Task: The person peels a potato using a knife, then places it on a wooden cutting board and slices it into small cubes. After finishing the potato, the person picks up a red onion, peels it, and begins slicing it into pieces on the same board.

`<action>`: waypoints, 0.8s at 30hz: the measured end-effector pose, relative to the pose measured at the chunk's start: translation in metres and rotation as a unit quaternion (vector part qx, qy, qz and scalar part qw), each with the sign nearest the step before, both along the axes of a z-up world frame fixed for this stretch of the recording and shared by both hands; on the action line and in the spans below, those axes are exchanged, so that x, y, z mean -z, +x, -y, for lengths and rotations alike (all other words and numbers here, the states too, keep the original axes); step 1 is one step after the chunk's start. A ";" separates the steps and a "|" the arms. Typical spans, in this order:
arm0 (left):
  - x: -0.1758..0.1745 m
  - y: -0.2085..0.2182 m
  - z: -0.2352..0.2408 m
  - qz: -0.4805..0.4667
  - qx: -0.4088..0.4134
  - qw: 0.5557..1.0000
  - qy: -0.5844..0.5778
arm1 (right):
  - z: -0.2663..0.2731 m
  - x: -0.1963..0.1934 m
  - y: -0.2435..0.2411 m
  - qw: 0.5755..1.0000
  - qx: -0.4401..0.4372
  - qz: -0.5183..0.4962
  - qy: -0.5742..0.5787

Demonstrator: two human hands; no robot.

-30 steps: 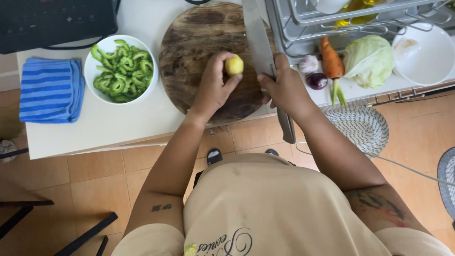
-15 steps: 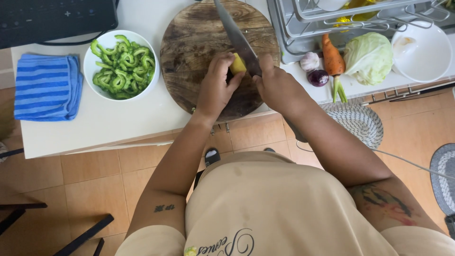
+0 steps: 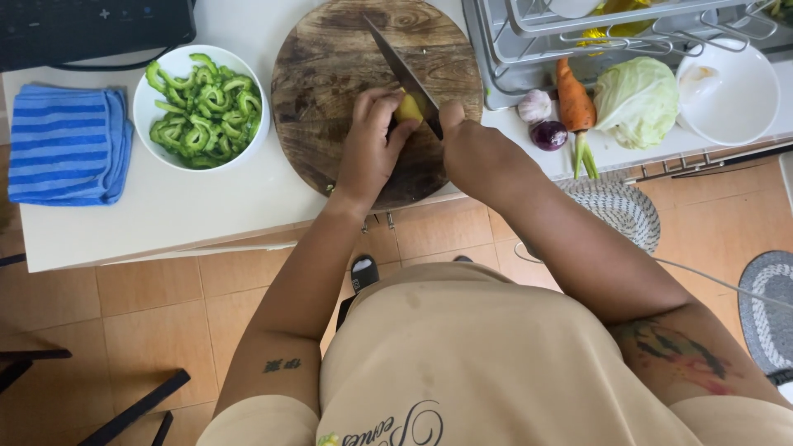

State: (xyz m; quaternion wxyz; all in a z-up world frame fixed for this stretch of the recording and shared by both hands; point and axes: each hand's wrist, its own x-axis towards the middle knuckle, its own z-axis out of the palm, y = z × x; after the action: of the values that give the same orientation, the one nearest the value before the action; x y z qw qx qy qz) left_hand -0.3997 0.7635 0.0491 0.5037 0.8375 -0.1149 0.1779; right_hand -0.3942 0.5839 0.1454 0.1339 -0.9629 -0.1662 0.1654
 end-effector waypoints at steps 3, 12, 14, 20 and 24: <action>-0.005 -0.003 0.003 0.005 -0.011 1.000 0.011 | -0.003 0.005 0.005 1.000 -0.011 -0.004 -0.019; 0.001 -0.001 0.004 0.049 0.017 0.998 0.025 | -0.020 0.021 0.026 0.996 -0.013 -0.085 0.014; -0.001 0.000 0.003 0.049 0.015 0.998 0.026 | -0.027 -0.001 0.023 0.990 0.028 -0.138 0.026; 0.024 0.011 0.000 0.088 -0.061 0.994 0.025 | -0.011 -0.015 0.016 0.980 0.055 -0.186 0.049; 0.016 0.006 -0.001 0.044 -0.056 0.997 -0.042 | 0.008 -0.002 0.019 0.980 0.025 -0.180 0.080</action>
State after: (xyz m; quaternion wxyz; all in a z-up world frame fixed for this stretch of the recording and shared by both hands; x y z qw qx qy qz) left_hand -0.3936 0.7646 0.0336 0.5223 0.8119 -0.0826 0.2475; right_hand -0.3755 0.5762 0.1470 0.2423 -0.9075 -0.1279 0.3185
